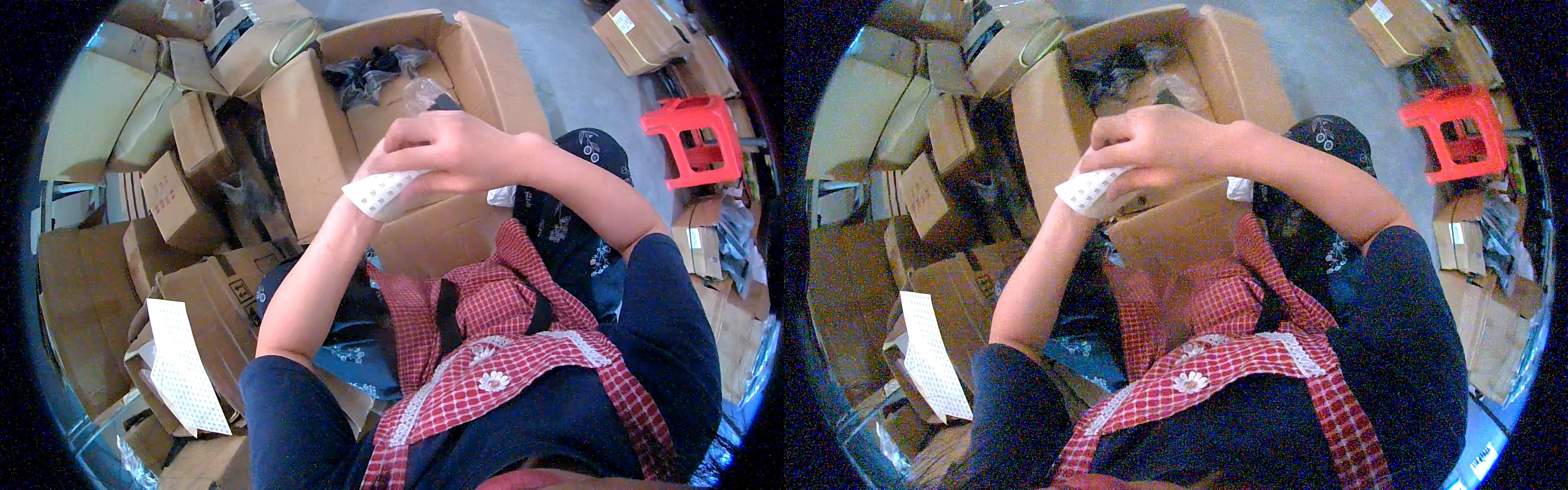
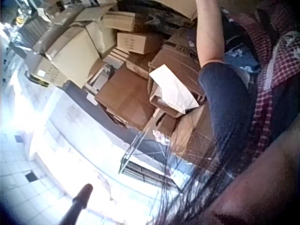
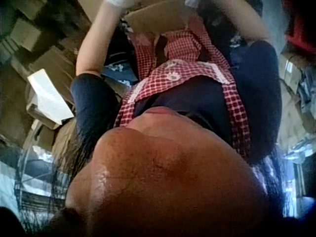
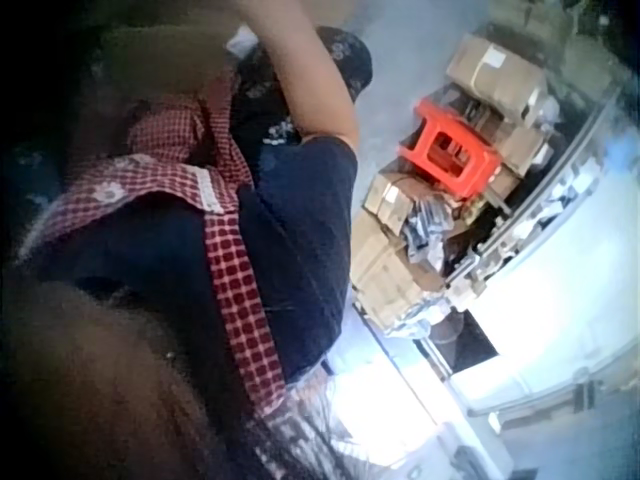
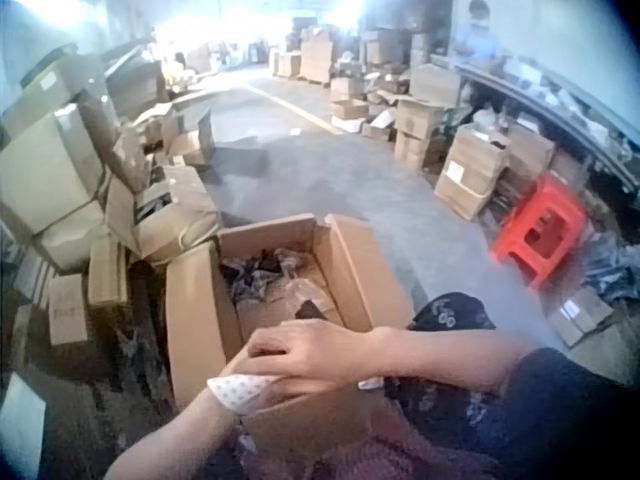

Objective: The person labels black plastic components, wipes them with a cloth, and places them into plastic bags.

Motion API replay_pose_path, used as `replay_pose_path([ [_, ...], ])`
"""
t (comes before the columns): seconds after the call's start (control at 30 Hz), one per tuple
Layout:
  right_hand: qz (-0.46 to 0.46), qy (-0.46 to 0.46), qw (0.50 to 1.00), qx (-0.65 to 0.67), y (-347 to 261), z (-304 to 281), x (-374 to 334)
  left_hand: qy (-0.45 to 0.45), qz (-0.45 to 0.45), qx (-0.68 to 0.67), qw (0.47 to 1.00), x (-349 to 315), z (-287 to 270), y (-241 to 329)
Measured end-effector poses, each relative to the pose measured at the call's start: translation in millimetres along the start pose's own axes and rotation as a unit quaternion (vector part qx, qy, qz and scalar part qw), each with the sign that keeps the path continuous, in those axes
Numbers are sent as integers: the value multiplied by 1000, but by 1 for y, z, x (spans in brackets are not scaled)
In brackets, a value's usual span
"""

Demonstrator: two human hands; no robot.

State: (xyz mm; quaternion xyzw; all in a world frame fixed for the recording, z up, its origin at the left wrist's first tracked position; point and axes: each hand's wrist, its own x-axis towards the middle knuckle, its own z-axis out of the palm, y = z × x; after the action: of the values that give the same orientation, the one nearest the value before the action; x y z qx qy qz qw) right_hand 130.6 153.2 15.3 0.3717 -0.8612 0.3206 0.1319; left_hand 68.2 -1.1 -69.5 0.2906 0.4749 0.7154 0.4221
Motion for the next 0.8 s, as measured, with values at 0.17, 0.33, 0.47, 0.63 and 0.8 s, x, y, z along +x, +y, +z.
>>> replay_pose_path([
  [0.17, -50, 26, 997, -61, -4, 7, -9, -59, 14, 154, 986, 9, -5, -19],
  [0.33, -2, 72, 985, -159, -13, -7, -13, 100, -114, -73, 986, 2, 14, 30],
  [0.47, 158, 157, 952, -208, 9, -16, -17, 299, -51, -98, 948, 22, -22, 29],
  [0.63, 259, 75, 921, -282, 29, -5, -15, 384, 73, 6, 921, 32, -13, 56],
  [0.8, 292, 59, 922, -248, 24, 17, -7, 406, 130, 55, 903, 44, -16, 45],
])
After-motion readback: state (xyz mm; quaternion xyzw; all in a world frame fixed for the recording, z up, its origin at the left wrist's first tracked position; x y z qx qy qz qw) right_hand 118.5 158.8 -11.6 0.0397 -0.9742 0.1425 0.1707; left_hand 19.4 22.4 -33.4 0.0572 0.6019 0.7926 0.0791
